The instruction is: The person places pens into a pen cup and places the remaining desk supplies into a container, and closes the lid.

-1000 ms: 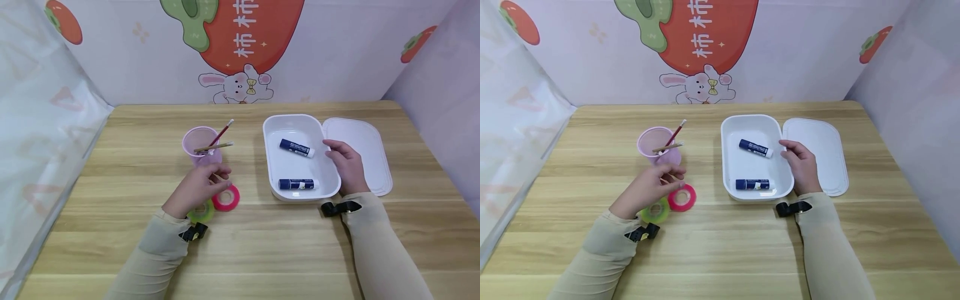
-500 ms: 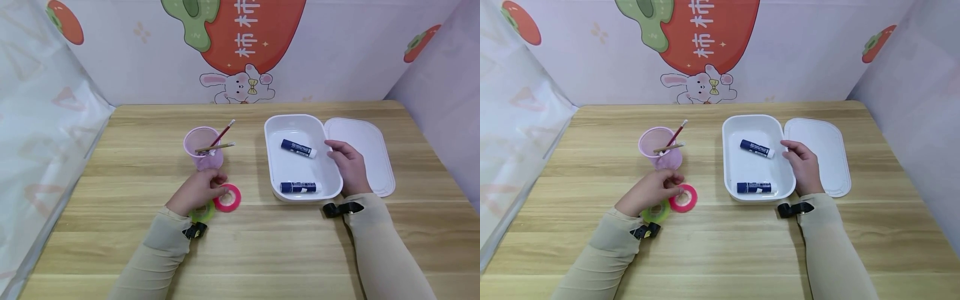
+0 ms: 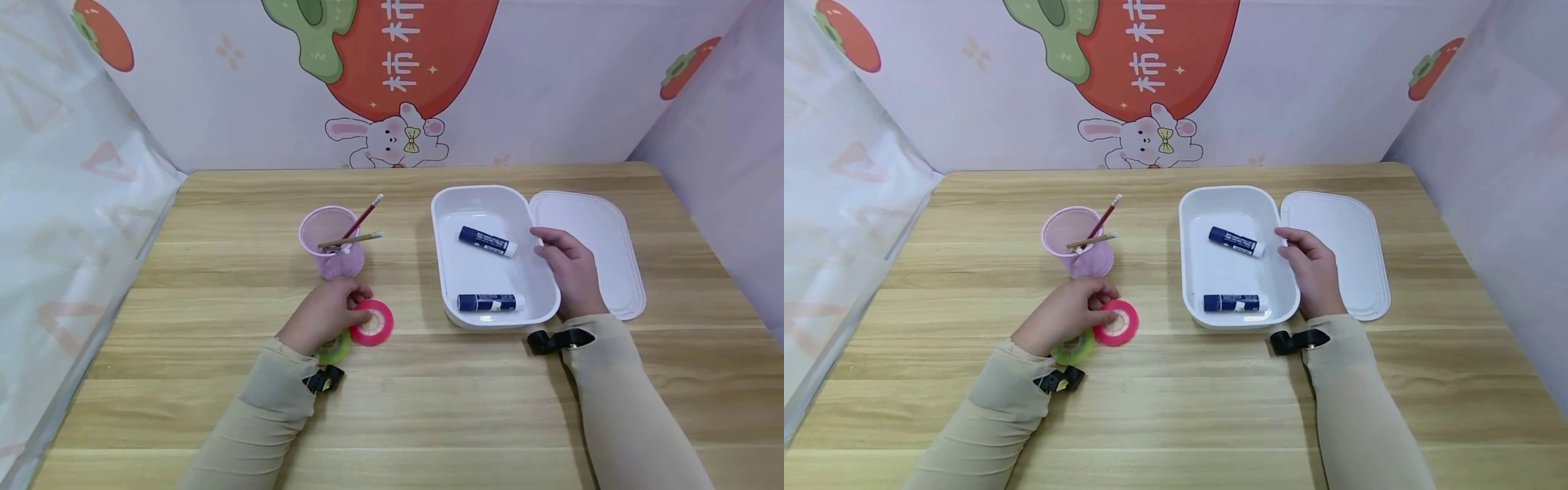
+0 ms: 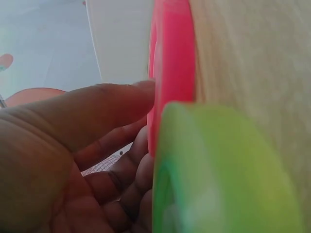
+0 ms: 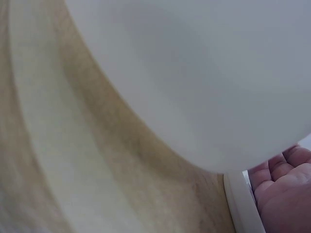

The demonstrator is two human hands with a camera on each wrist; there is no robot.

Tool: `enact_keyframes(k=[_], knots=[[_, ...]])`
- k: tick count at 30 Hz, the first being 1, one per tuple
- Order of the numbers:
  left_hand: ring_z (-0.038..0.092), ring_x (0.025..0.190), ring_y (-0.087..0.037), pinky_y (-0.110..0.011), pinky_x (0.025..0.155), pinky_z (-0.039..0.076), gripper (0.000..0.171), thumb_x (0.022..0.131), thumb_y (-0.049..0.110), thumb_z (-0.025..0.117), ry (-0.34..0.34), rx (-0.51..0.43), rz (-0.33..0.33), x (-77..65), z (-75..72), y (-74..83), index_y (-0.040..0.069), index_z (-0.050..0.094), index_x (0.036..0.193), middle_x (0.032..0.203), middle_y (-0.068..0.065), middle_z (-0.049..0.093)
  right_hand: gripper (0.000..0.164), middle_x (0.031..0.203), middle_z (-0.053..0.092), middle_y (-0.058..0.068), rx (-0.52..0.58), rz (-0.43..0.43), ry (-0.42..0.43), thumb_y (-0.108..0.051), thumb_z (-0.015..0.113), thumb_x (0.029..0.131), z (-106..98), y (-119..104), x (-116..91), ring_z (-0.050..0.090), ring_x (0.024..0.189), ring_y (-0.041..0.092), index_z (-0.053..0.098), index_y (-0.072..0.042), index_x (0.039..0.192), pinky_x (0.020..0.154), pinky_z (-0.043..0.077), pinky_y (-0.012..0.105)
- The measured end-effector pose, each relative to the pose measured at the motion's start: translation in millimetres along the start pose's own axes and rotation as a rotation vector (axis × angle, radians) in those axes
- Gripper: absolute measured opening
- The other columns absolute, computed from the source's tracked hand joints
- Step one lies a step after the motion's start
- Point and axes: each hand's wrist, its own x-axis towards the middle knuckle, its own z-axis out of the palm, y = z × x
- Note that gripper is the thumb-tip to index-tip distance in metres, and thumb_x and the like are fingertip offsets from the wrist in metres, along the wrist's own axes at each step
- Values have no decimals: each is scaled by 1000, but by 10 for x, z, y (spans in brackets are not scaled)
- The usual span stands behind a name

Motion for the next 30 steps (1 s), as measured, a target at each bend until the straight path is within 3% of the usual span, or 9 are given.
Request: enact_keyframes(k=[7,13,22,30], knots=[[60,90,-20,-38,87,53,33,85,9,77,23,117,36,-10,4,8,2,70,117,100,-6,69,35,144,48,7,4,1,0,-10,54,102,-6,2,4,45,130,22,62,-8,136,84,51,12],[57,88,-21,-37,83,51,26,85,10,75,28,137,72,-45,-17,38,4,71,110,96,-4,65,35,145,47,7,-5,7,-2,-10,54,102,-10,7,11,44,131,22,62,-9,137,84,51,12],[56,76,-14,-32,74,51,20,86,15,80,28,40,106,-90,-59,78,7,72,103,85,3,66,36,144,47,8,-16,3,-2,-11,54,102,5,-7,9,45,130,23,61,-8,137,84,52,12],[63,80,-13,-33,77,54,18,86,21,81,26,-28,85,-103,-77,72,10,71,96,85,4,68,36,146,46,7,-24,18,-1,-12,54,103,-9,-4,5,45,130,23,61,-9,138,83,52,12]])
